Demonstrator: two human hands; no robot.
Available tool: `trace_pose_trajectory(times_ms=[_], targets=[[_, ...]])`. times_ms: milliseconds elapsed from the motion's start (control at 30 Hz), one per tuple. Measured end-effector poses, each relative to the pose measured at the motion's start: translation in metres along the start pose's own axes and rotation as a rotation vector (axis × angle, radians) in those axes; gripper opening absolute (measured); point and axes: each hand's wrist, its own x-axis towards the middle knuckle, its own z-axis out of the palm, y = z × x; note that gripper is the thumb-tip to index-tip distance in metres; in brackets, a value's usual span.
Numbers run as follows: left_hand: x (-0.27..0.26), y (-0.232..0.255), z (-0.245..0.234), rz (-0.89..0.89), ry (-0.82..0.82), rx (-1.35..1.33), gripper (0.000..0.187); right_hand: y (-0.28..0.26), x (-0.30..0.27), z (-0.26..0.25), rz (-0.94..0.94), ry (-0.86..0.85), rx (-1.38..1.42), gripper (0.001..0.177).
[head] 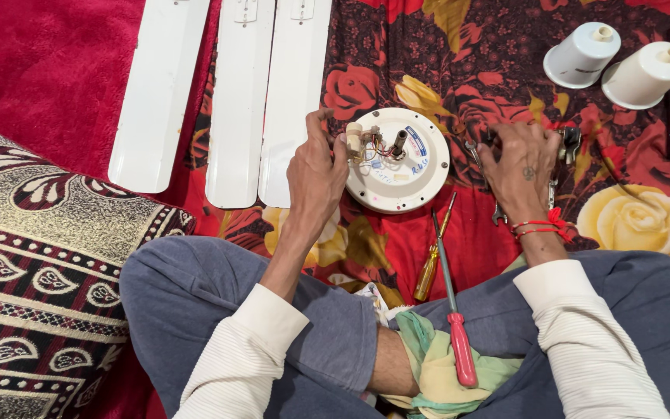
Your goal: The person disassembles a ceiling fan motor housing, removes the top cap, and uses a screwdriver to adjust internal components and wiring. They then reassemble the housing and tighten the screws.
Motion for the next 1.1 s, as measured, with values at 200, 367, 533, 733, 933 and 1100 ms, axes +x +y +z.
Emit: trace_pose_trajectory(times_ms=[200, 367, 533, 733, 933, 1100], targets=[[0.0, 0.001, 0.0, -0.027, -0.013, 0.01, 0.035, 0.005, -0.004, 0.011, 0.007, -0.011, 0.038, 0.018], [-0.001, 0.001, -0.001, 0.002, -0.012, -0.018, 0.035, 0.005, -0.005, 0.014, -0.015, -0.007, 0.036, 0.013], [0.0, 0.001, -0.001, -0.025, -0.025, 0.005, 0.036, 0.004, -0.004, 0.014, 0.034, -0.016, -0.003, 0.018], [0.0, 0.001, 0.0, -0.029, -0.021, 0.013, 0.036, 0.005, -0.005, 0.013, 0.119, -0.052, 0.075, 0.016], [0.0, 0.0, 0.0, -0.015, -0.011, 0.019, 0.036, 0.005, -0.004, 0.013, 0.133, -0.072, 0.099, 0.015], [0.0, 0.001, -0.001, -0.021, -0.013, 0.019, 0.037, -0.004, 0.001, 0.003, 0.139, -0.055, 0.14, 0.012]])
